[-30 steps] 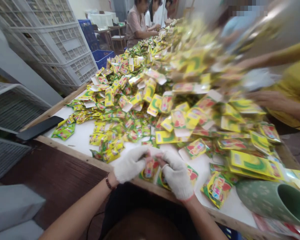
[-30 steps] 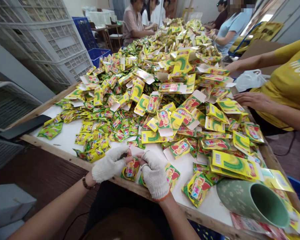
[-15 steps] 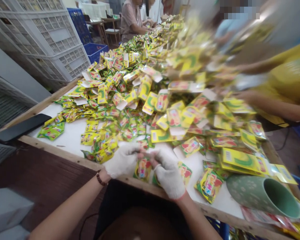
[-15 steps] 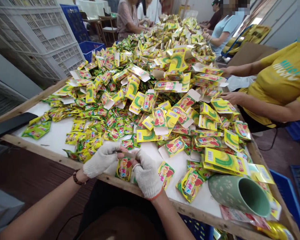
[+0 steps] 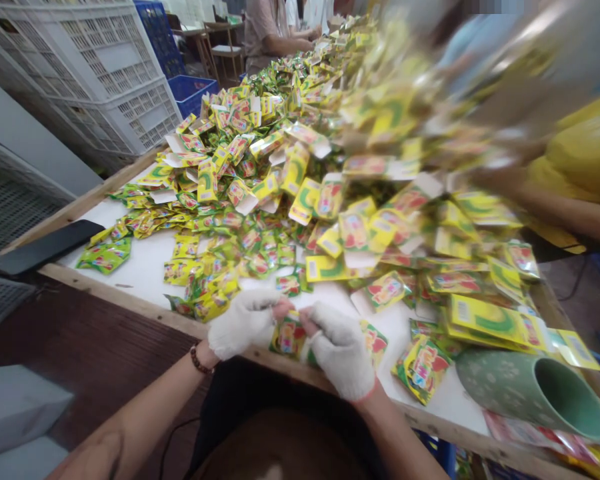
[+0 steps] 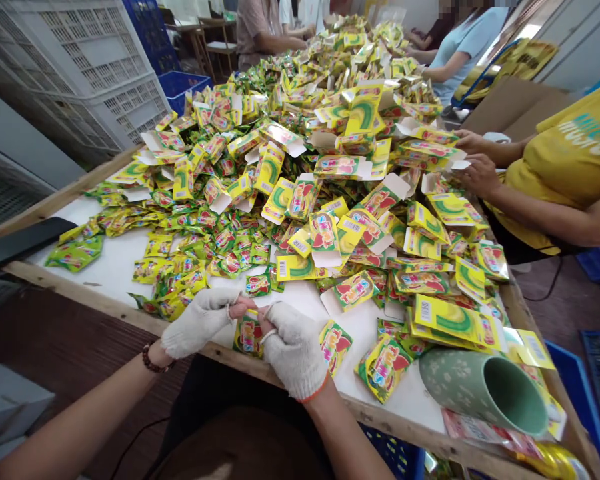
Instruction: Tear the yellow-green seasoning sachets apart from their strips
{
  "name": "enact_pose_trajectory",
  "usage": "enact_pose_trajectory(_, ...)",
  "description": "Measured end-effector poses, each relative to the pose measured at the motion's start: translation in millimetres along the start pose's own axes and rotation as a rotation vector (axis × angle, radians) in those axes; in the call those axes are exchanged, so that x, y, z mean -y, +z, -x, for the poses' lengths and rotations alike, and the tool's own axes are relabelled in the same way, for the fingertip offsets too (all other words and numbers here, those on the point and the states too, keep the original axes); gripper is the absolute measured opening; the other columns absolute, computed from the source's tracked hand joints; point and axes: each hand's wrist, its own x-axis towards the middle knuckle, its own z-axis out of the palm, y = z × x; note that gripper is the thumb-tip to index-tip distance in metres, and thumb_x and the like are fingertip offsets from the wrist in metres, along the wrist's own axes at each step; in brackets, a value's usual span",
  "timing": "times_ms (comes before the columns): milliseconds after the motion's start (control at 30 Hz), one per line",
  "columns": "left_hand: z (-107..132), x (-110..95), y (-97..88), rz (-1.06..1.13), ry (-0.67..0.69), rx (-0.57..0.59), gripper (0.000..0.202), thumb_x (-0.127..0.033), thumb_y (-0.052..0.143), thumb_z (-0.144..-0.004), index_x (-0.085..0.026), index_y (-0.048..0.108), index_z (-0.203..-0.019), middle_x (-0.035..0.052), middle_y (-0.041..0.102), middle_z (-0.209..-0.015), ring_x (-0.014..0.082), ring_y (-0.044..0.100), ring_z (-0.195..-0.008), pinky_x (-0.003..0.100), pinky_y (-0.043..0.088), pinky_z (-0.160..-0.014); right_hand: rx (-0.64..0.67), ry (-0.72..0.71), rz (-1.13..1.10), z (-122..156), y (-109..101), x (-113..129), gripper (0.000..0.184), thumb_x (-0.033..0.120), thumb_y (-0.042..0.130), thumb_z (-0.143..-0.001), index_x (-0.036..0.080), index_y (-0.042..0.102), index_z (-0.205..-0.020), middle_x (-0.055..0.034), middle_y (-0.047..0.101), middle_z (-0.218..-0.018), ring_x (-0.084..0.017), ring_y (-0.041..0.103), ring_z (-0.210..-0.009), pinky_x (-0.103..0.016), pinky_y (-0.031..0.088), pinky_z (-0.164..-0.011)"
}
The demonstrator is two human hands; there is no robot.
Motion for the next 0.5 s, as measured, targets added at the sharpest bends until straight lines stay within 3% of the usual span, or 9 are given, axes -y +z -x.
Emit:
enact_pose_trajectory(133,16.4,14.0,3.1,-0.127,0.299,-0.078,0.021,-0.024,0.056,-0.085,-0.019,0.072,-0.098,0.0070,0.072,-0.094,0.0180,0.066,-0.087,0.029,0.054,-0.079,0.059,-0.271,0.154,10.4,-3.4,-9.9,0.024,0.014,0.047,-0.087,0.020,0.066,-0.100,-0.0069,0.067,-0.086,-0.019,0.064,-0.084,-0.029,0.052,-0.075)
enact_pose_trajectory(200,19.8,17.9,5.6,-0.247,0.421,-0.099,0.024,-0.019,0.053,-0.086,-0.021,0.071,-0.102,0.0076,0.071,-0.098,0.0166,0.066,-0.089,0.027,0.054,-0.079,0.057,-0.325,0.217,12.9,-1.6,-12.9,0.033,0.009,0.048,-0.083,0.019,0.064,-0.109,-0.0099,0.067,-0.097,-0.021,0.063,-0.095,-0.032,0.052,-0.082)
enact_pose_trajectory(267,18.6,18.3,7.8,-0.367,0.488,-0.091,0.028,-0.015,0.050,-0.086,-0.022,0.070,-0.104,0.0073,0.069,-0.101,0.0157,0.065,-0.091,0.026,0.054,-0.080,0.076,-0.276,0.245,11.8,1.3,-13.7,0.034,0.007,0.046,-0.080,0.020,0.066,-0.105,-0.0090,0.067,-0.095,-0.021,0.063,-0.091,-0.031,0.052,-0.079)
enact_pose_trajectory(367,9.8,15.2,7.0,-0.506,0.505,-0.081,0.026,-0.016,0.049,-0.087,-0.021,0.067,-0.105,0.0075,0.067,-0.107,0.0177,0.062,-0.101,0.030,0.051,-0.088,0.054,-0.095,0.165,4.8,2.2,-12.4,0.024,0.013,0.045,-0.085,0.021,0.066,-0.090,-0.0041,0.064,-0.080,-0.017,0.060,-0.074,-0.028,0.049,-0.070)
enact_pose_trajectory(500,-10.0,11.9,-11.7,-0.686,0.344,-0.244,0.019,-0.018,0.047,-0.087,-0.019,0.065,-0.094,0.0076,0.066,-0.098,0.0193,0.060,-0.097,0.031,0.049,-0.085,-0.065,0.019,0.272,-11.8,-8.0,-8.9,0.027,0.026,0.048,-0.089,0.020,0.060,-0.065,-0.0021,0.056,-0.070,-0.016,0.054,-0.069,-0.026,0.043,-0.065)
